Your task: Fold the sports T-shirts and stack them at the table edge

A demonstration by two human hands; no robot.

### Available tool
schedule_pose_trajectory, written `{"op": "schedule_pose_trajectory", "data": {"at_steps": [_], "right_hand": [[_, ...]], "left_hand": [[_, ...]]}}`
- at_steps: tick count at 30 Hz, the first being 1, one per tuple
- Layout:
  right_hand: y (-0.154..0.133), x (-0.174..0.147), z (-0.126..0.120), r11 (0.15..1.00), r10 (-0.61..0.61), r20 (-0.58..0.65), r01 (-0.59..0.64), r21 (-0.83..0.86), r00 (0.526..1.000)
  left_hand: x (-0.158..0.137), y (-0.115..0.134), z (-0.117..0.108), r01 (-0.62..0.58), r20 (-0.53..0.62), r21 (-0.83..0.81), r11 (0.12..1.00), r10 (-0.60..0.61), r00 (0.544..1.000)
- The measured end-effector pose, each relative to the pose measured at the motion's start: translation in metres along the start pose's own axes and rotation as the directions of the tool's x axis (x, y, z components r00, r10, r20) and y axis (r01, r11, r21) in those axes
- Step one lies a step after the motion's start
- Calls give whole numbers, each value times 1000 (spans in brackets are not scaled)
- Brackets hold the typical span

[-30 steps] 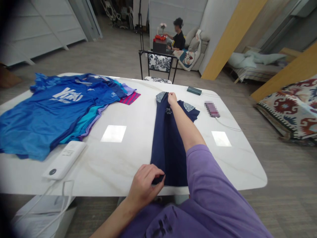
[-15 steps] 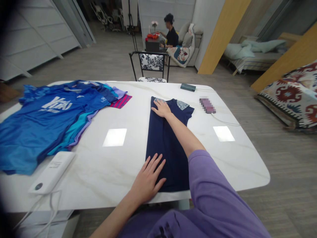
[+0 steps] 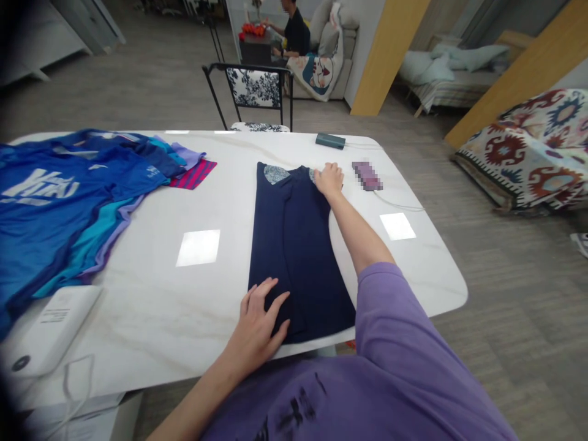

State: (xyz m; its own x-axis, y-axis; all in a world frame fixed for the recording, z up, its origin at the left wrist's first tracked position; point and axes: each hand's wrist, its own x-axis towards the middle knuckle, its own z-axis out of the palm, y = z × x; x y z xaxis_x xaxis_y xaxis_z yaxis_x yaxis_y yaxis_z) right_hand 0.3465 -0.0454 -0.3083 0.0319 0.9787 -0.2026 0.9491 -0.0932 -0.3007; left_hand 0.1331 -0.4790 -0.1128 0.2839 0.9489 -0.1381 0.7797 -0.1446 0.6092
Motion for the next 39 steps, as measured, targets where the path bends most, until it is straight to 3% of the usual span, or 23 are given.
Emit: {"op": "schedule_pose_trajectory", "data": {"at_steps": [2,4,6,9,16,21,26,31,35,39], "right_hand": [[37,3,-15,989,135,10,-135,-52,991],[60,3,-24,979,196,47,-192,-74,980],[68,3,-25,978,199,73,-193,-76,977],[66,5,-23,985,161,113,-152,-80,980],[57,14,-22,994,62,176,-76,74,982],[55,14,-26,988,120,146,-132,81,982],[41,22,-35,993,65,124,-76,88,990],[-5,46,-33,993,-79,106,68,97,991],[-59,67,-9,979,-170,121,155,130,978],[-121,70,33,957,-262,207,226,179,943]], "left_hand": [[17,25,5,-8,30,-80,997,10,1000],[39,55,14,-85,128,-149,985,105,986],[59,82,25,-176,218,-171,969,211,953],[76,110,41,-245,305,-131,961,274,912],[87,127,58,-119,403,-49,992,129,906],[102,138,56,-38,452,-22,999,44,891],[97,127,31,-11,455,-52,999,33,890],[75,86,-11,91,393,-226,970,5,919],[49,54,-36,196,293,-345,918,-93,952],[20,35,-48,245,216,-427,870,-165,962]]}}
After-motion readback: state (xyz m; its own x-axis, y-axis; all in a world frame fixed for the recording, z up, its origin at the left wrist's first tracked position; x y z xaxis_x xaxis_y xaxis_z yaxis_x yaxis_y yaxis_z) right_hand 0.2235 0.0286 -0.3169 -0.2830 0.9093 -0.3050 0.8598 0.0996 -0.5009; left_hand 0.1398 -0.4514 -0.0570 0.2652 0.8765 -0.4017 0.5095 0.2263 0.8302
